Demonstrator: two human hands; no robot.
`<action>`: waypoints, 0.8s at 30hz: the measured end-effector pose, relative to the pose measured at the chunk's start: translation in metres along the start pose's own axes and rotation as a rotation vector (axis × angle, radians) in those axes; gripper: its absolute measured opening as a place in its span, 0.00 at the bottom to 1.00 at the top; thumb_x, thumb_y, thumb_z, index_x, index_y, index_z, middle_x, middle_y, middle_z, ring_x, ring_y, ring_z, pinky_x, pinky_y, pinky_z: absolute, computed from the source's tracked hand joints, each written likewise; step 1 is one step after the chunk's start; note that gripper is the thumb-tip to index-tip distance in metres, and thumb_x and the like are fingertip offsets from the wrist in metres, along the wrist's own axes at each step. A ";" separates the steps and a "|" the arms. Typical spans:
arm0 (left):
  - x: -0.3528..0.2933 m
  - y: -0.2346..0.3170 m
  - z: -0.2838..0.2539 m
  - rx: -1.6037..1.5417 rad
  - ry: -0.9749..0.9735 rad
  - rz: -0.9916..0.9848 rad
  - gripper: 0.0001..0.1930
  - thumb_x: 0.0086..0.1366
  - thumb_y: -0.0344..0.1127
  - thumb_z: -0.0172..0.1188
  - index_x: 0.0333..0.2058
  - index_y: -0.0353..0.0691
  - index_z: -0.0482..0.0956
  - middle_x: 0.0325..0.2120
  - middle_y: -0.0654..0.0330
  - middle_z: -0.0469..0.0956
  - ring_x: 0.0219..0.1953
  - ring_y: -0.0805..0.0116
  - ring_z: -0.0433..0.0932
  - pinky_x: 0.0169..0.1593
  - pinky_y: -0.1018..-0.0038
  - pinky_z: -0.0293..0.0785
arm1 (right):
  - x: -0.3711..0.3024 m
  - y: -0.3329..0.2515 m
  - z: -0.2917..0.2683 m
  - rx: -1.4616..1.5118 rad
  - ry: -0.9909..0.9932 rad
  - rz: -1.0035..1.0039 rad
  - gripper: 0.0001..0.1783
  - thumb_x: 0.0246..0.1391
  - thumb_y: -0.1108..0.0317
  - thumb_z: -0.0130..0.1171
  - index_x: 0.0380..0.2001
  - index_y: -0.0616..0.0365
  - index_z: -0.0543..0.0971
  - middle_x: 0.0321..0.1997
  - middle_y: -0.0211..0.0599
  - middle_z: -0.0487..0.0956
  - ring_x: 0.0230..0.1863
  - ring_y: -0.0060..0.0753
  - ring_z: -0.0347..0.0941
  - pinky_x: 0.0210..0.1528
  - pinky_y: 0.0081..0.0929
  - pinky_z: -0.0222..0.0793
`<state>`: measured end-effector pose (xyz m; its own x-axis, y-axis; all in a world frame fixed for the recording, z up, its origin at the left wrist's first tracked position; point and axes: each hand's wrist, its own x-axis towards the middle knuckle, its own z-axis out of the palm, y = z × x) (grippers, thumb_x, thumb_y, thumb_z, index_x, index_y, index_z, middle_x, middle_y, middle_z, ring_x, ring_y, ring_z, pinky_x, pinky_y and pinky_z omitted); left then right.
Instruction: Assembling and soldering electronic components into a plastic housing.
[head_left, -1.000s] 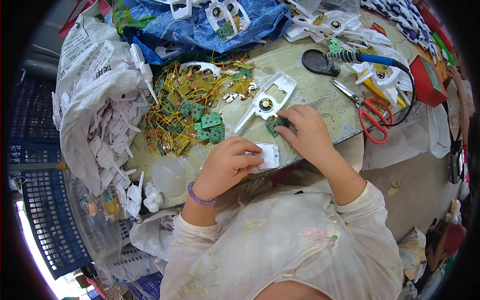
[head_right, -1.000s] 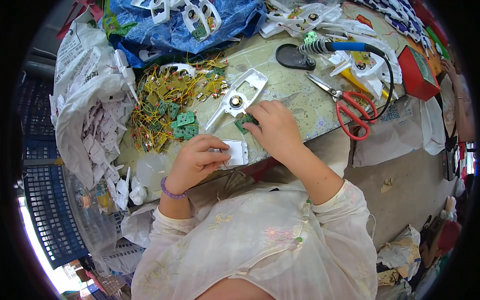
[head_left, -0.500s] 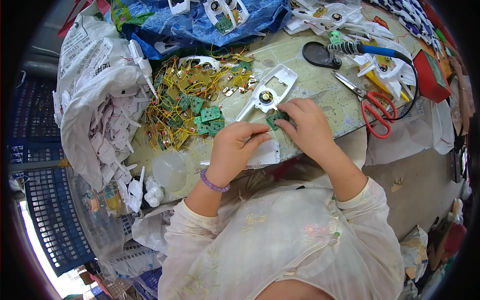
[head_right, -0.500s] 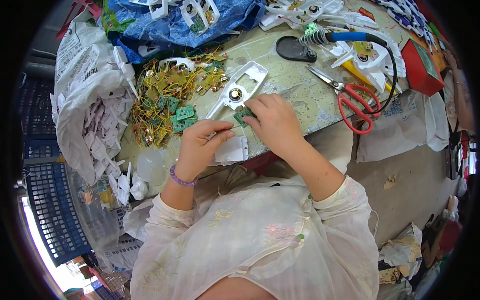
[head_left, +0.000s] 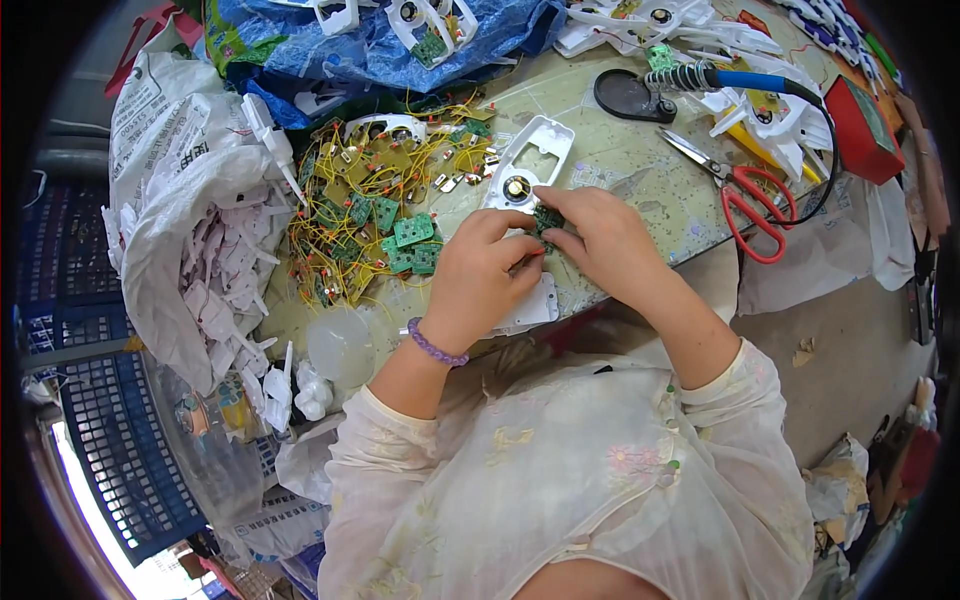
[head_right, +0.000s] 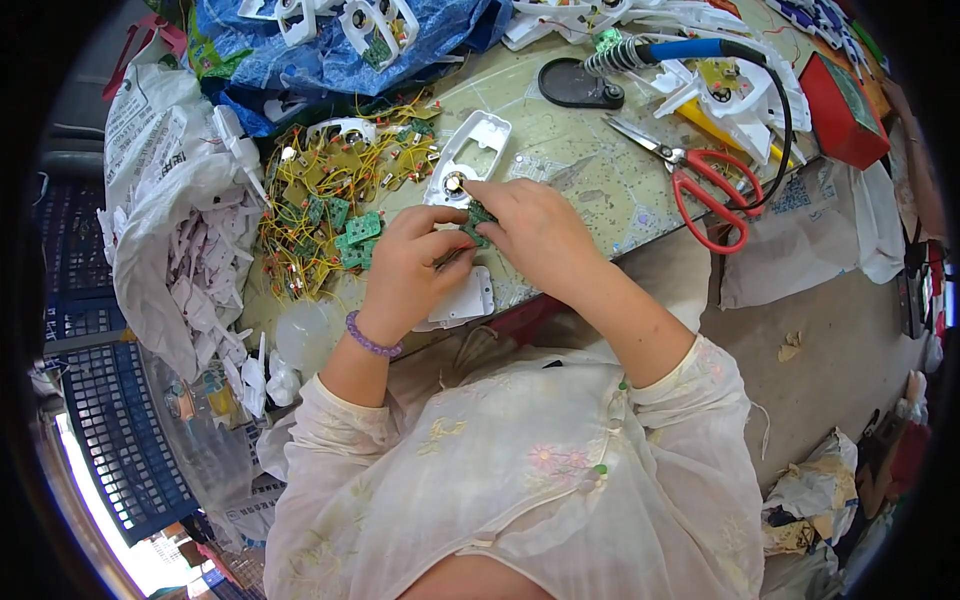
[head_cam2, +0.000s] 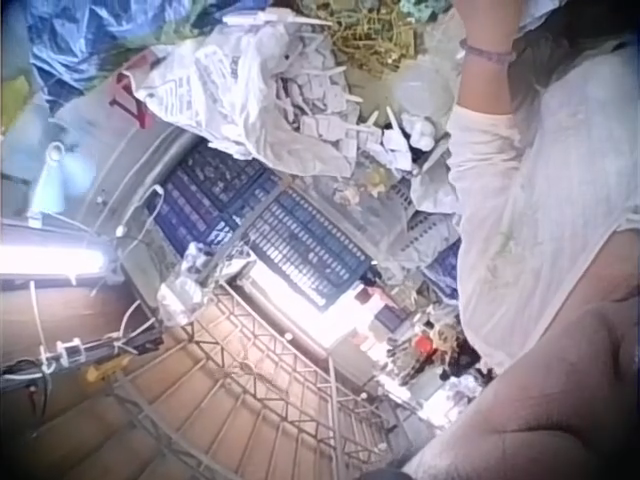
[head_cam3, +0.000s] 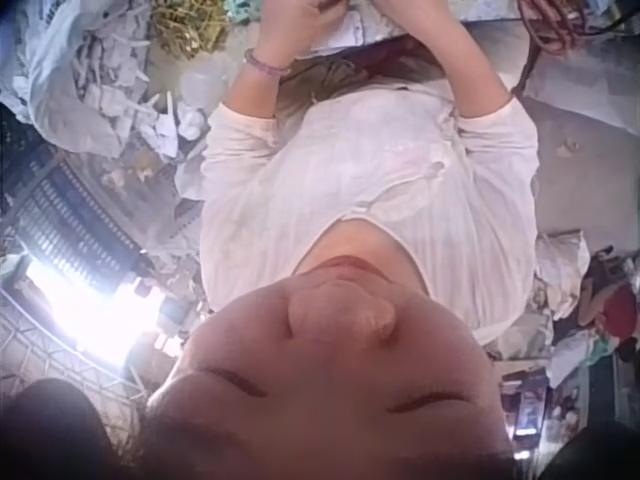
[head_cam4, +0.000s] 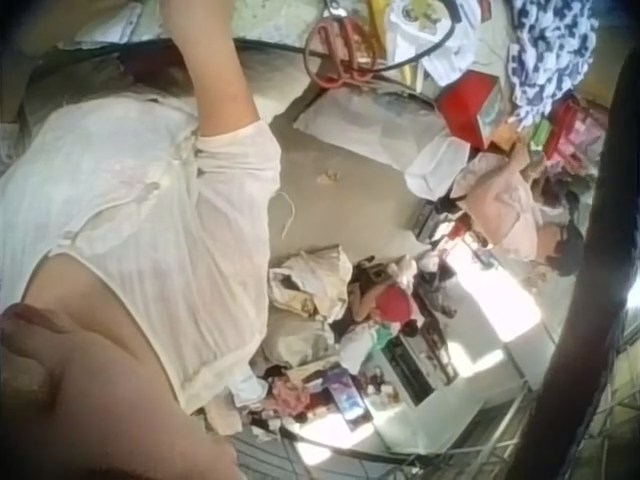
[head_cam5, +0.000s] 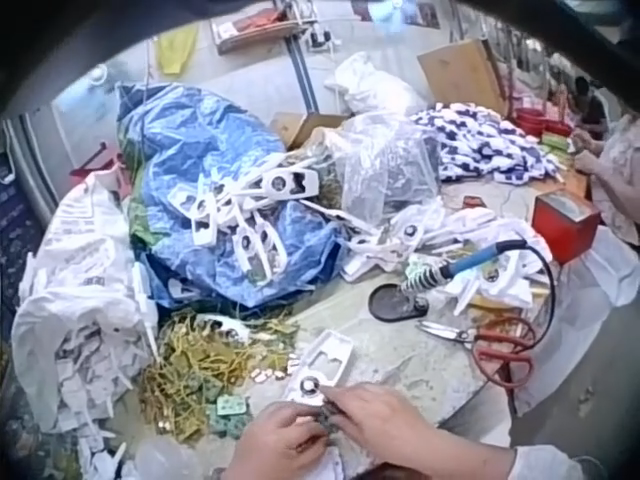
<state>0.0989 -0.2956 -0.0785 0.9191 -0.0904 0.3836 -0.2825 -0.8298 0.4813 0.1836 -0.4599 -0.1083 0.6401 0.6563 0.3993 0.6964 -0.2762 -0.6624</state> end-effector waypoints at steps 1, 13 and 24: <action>-0.001 -0.001 0.002 -0.002 -0.008 0.012 0.05 0.47 0.29 0.65 0.26 0.40 0.81 0.33 0.61 0.79 0.34 0.59 0.77 0.38 0.67 0.74 | -0.001 0.000 0.000 0.002 -0.001 0.005 0.24 0.46 0.71 0.62 0.49 0.58 0.73 0.37 0.44 0.78 0.41 0.47 0.73 0.44 0.41 0.68; -0.010 -0.004 0.006 -0.043 -0.048 -0.117 0.07 0.49 0.27 0.66 0.30 0.38 0.83 0.35 0.59 0.80 0.32 0.64 0.80 0.34 0.74 0.77 | -0.003 0.006 -0.022 0.448 0.464 0.233 0.17 0.54 0.72 0.60 0.47 0.59 0.72 0.35 0.36 0.76 0.36 0.27 0.73 0.38 0.25 0.69; -0.011 -0.001 0.006 -0.115 -0.043 -0.188 0.05 0.49 0.29 0.66 0.28 0.39 0.83 0.34 0.61 0.80 0.31 0.62 0.79 0.34 0.70 0.76 | 0.038 0.042 -0.106 0.270 0.872 0.230 0.22 0.52 0.65 0.66 0.48 0.63 0.75 0.28 0.26 0.76 0.29 0.13 0.67 0.34 0.12 0.61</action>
<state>0.0910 -0.2973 -0.0883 0.9687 0.0345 0.2460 -0.1323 -0.7665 0.6285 0.2714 -0.5214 -0.0536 0.8454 -0.1817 0.5022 0.4943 -0.0899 -0.8646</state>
